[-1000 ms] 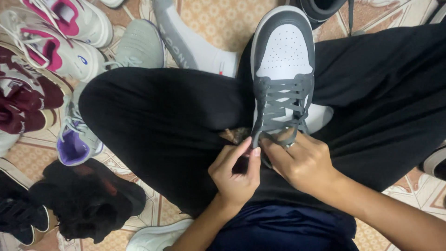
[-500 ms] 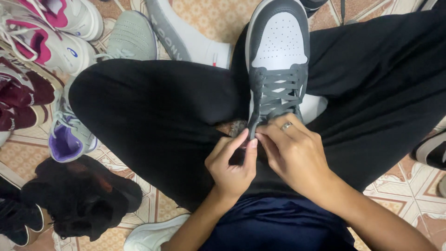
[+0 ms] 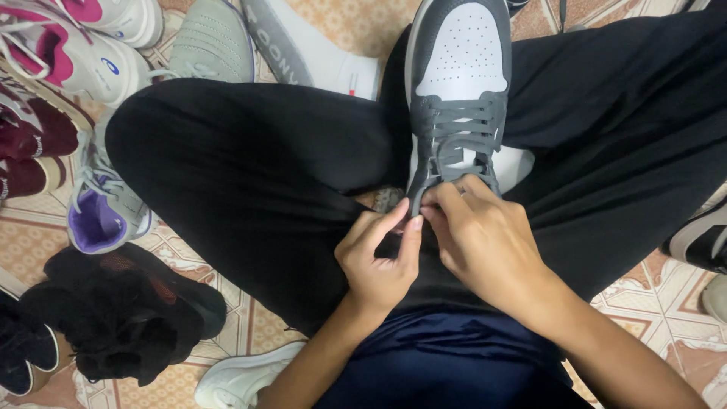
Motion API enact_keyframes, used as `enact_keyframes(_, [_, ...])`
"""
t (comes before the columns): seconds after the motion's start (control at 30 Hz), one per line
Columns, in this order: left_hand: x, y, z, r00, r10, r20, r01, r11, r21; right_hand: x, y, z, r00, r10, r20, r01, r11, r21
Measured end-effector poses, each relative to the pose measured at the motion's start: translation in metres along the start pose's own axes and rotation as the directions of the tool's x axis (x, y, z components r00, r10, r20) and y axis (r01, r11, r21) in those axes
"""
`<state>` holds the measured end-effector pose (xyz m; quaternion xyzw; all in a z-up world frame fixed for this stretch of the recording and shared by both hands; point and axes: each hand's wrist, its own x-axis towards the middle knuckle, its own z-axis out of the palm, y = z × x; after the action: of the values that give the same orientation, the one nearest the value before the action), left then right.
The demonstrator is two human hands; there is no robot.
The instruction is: Threading laces through the eyelets of a sneaker while sitting on the floor.
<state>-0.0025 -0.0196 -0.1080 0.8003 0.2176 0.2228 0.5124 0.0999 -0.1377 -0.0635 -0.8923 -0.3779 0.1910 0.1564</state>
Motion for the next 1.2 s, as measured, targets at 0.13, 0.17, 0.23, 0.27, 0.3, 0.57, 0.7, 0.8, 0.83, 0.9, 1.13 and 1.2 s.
enact_keyframes(0.13, [0.000,-0.001,0.000,1.000,-0.005,0.011,0.005,1.000,-0.003,0.000,0.001,0.001,0.999,0.035,-0.005,-0.034,0.990,0.139])
enact_keyframes(0.17, [-0.001,-0.001,-0.001,1.000,-0.001,0.022,0.001,1.000,-0.003,0.000,0.002,0.001,0.998,0.063,-0.014,-0.059,0.976,0.208])
enact_keyframes(0.23, [-0.002,-0.003,-0.001,0.999,-0.002,0.034,0.002,1.000,0.002,0.002,0.000,-0.003,0.997,0.069,-0.035,-0.057,0.960,0.273])
enact_keyframes(0.27, [-0.003,-0.004,-0.001,0.999,-0.001,0.046,0.001,1.000,0.008,0.002,0.000,-0.005,0.995,0.078,-0.058,-0.054,0.940,0.336])
enact_keyframes(0.3, [-0.002,-0.003,-0.001,0.999,-0.004,0.046,0.003,1.000,0.008,0.003,-0.002,-0.007,0.995,0.078,-0.056,-0.055,0.940,0.337])
enact_keyframes(0.57, [0.001,0.000,0.000,1.000,0.030,0.004,-0.029,0.999,-0.046,-0.004,-0.005,-0.004,0.951,0.303,-0.057,-0.251,0.867,0.430])
enact_keyframes(0.7, [0.000,0.000,-0.001,1.000,0.009,0.011,-0.008,0.999,-0.042,-0.003,-0.005,-0.009,0.947,0.318,0.040,-0.300,0.832,0.466])
enact_keyframes(0.8, [0.000,0.000,0.000,1.000,-0.002,0.010,0.002,0.998,-0.062,-0.003,-0.006,-0.007,0.945,0.326,0.022,-0.295,0.824,0.483])
enact_keyframes(0.83, [0.000,0.000,0.000,1.000,-0.009,0.012,0.009,0.999,-0.050,-0.003,-0.007,-0.006,0.944,0.331,0.016,-0.298,0.828,0.475])
enact_keyframes(0.9, [0.000,-0.001,-0.001,1.000,-0.015,0.015,0.016,0.999,-0.039,-0.003,-0.008,-0.003,0.942,0.336,0.009,-0.301,0.831,0.468])
enact_keyframes(1.13, [-0.001,-0.004,0.000,0.998,0.067,0.018,-0.066,0.997,-0.047,-0.006,-0.012,0.007,0.923,0.383,-0.041,-0.316,0.814,0.487])
enact_keyframes(1.2, [0.002,-0.006,0.004,0.995,0.100,-0.001,-0.100,0.994,-0.050,-0.006,-0.011,0.010,0.914,0.403,-0.052,-0.328,0.808,0.490])
